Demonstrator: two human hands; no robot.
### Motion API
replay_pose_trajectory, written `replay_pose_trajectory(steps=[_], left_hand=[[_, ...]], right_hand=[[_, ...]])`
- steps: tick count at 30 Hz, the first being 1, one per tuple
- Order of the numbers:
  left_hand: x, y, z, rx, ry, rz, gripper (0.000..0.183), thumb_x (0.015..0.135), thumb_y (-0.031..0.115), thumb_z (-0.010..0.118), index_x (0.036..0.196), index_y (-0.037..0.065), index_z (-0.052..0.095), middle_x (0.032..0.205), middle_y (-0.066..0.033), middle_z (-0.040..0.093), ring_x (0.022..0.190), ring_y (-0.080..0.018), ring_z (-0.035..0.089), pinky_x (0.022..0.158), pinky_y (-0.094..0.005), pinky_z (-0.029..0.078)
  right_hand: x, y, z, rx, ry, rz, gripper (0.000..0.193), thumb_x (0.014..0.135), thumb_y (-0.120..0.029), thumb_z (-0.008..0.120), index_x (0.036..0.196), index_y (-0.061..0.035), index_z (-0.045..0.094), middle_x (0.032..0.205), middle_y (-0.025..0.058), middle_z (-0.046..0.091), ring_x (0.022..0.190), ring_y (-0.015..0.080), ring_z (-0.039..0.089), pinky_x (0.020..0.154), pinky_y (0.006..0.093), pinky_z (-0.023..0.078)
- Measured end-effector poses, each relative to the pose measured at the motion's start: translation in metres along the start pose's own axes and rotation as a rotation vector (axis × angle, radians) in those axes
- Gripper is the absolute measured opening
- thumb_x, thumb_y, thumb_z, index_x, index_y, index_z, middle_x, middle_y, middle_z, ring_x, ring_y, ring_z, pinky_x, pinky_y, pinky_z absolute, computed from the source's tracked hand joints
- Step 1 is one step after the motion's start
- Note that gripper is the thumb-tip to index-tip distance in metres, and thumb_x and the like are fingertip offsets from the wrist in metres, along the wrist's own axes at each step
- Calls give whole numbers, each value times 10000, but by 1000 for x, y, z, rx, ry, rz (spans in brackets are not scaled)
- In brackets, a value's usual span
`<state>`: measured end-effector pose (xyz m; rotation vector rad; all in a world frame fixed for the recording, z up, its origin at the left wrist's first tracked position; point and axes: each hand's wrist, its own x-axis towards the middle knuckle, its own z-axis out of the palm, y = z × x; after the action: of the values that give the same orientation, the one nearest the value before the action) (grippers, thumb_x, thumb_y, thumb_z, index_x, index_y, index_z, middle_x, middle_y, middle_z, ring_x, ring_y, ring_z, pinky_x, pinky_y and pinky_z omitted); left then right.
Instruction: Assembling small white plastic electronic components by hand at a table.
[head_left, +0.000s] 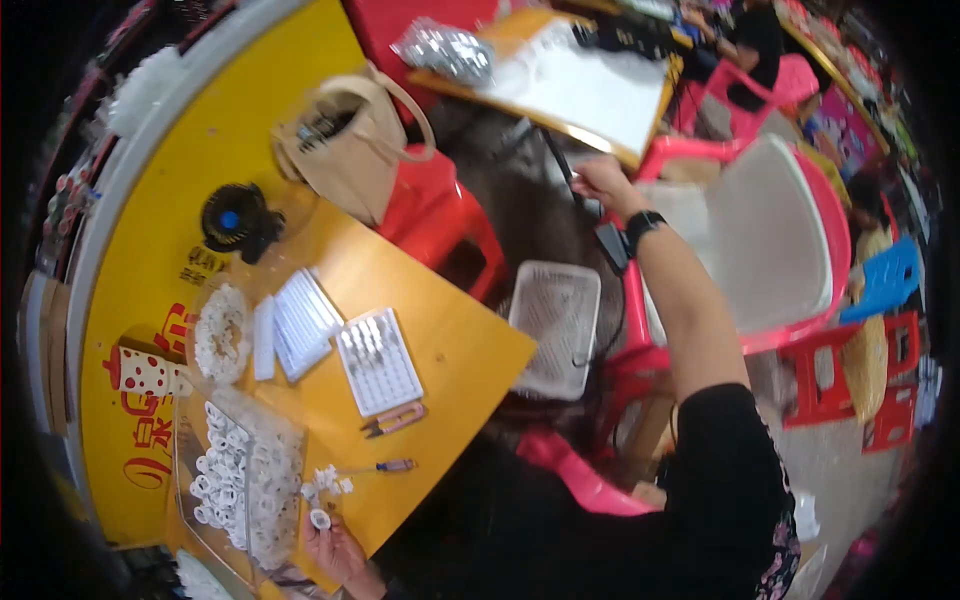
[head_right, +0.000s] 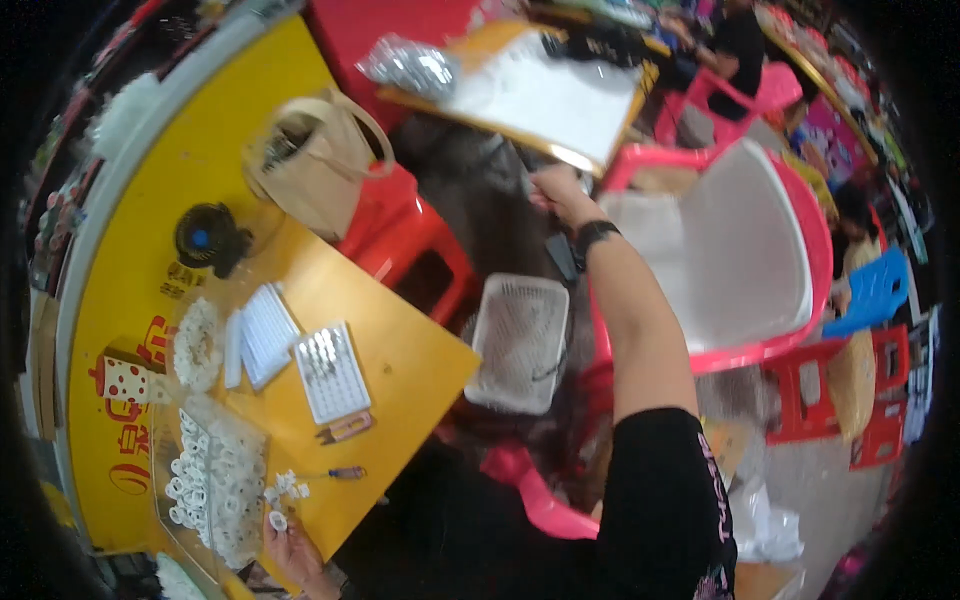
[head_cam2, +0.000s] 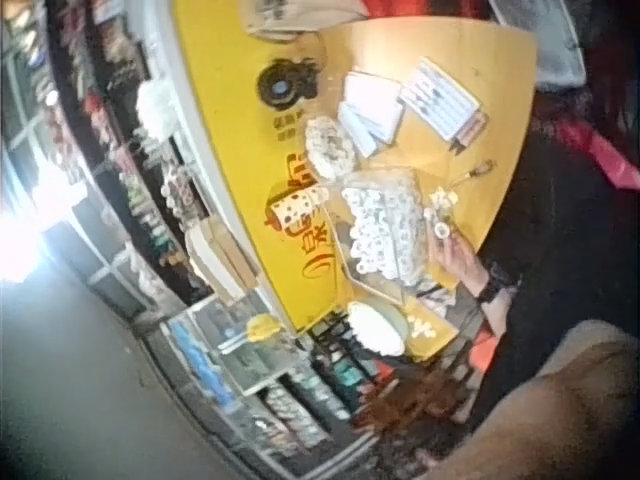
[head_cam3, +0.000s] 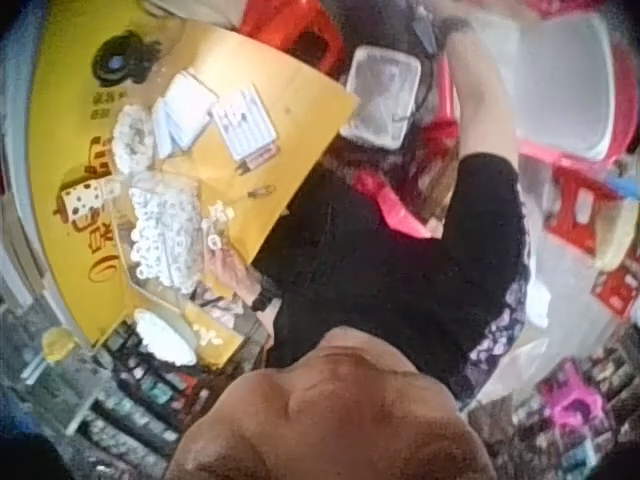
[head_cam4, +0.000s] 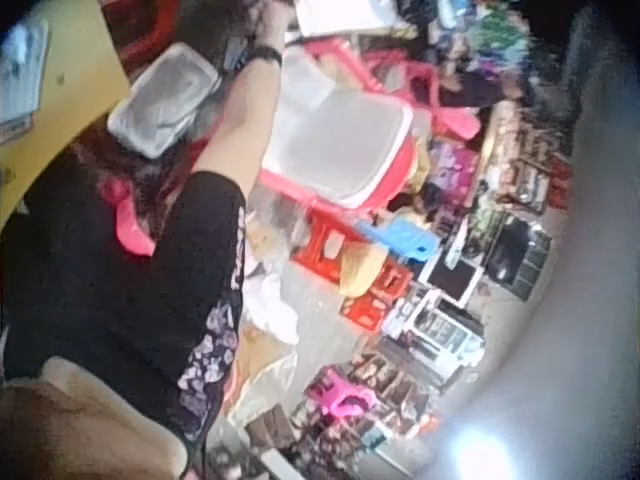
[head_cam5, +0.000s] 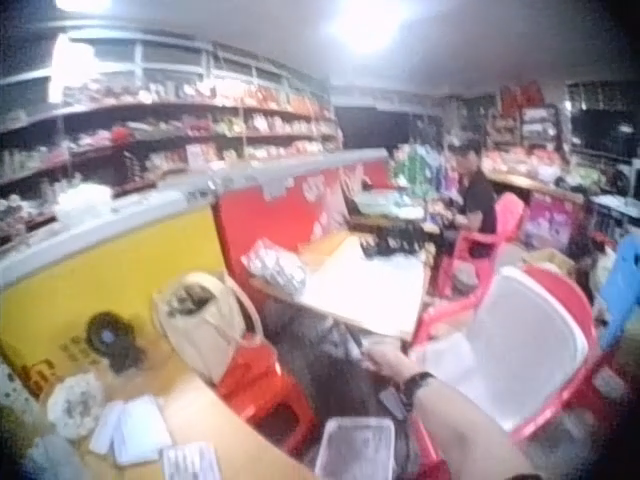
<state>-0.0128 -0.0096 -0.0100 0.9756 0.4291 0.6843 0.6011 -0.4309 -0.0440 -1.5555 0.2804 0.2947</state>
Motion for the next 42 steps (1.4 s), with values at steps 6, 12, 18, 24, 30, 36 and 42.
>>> replay_pose_trajectory(steps=[6, 12, 18, 24, 30, 36, 42], left_hand=[[-3, 9, 12, 14, 105, 10, 389, 909, -45, 470, 1285, -102, 388, 1231, -253, 518, 1080, -263, 574, 917, -307, 504], [-3, 4, 10, 184, -9, 40, 356, 956, 62, 465, 1287, -57, 414, 1216, -197, 521, 1072, -210, 552, 939, -268, 458], [-6, 6, 4, 257, 123, 39, 364, 947, 68, 469, 1291, -38, 412, 1229, -212, 503, 1087, -218, 545, 933, -282, 467], [-10, 4, 22, 630, 22, 142, 338, 976, 129, 438, 1279, -20, 436, 1258, -198, 476, 1112, -195, 537, 928, -263, 468], [-3, 8, -20, 26, 124, 17, 414, 931, 7, 464, 1317, -94, 352, 1252, -288, 481, 1103, -314, 557, 961, -343, 477], [-3, 8, -5, 70, 131, -6, 360, 946, 101, 499, 1276, -29, 434, 1241, -238, 485, 1084, -242, 567, 901, -291, 510], [-1, 5, -7, -14, 34, -10, 431, 914, -3, 477, 1316, -89, 350, 1174, -246, 522, 1031, -272, 565, 896, -332, 505]], right_hand=[[-66, 166, 41, -967, 206, 98, 409, 700, -254, 672, 1012, 9, 648, 966, 252, 647, 1028, 395, 598, 864, 422, 484], [-139, 289, 8, -763, 614, 444, 455, 748, -209, 639, 1112, 49, 545, 1133, 239, 583, 1083, 393, 560, 962, 447, 427], [-145, 367, 1, -405, 421, 388, 375, 719, -139, 663, 1055, 19, 610, 978, 199, 651, 923, 356, 637, 781, 411, 495], [-135, 415, -20, -151, 246, 365, 294, 767, -29, 594, 1055, 18, 631, 907, 152, 653, 821, 269, 643, 596, 408, 500], [-160, 390, -11, -11, 53, 463, 380, 817, -181, 640, 1160, -26, 580, 1000, 141, 622, 888, 239, 607, 700, 394, 488], [-180, 371, -17, 522, 459, 705, 546, 845, -506, 599, 1213, -107, 541, 884, 50, 552, 832, 223, 534, 747, 390, 475], [-197, 419, -25, 203, 445, 807, 439, 831, -430, 617, 1114, -95, 598, 855, 56, 586, 743, 222, 588, 637, 362, 512]])
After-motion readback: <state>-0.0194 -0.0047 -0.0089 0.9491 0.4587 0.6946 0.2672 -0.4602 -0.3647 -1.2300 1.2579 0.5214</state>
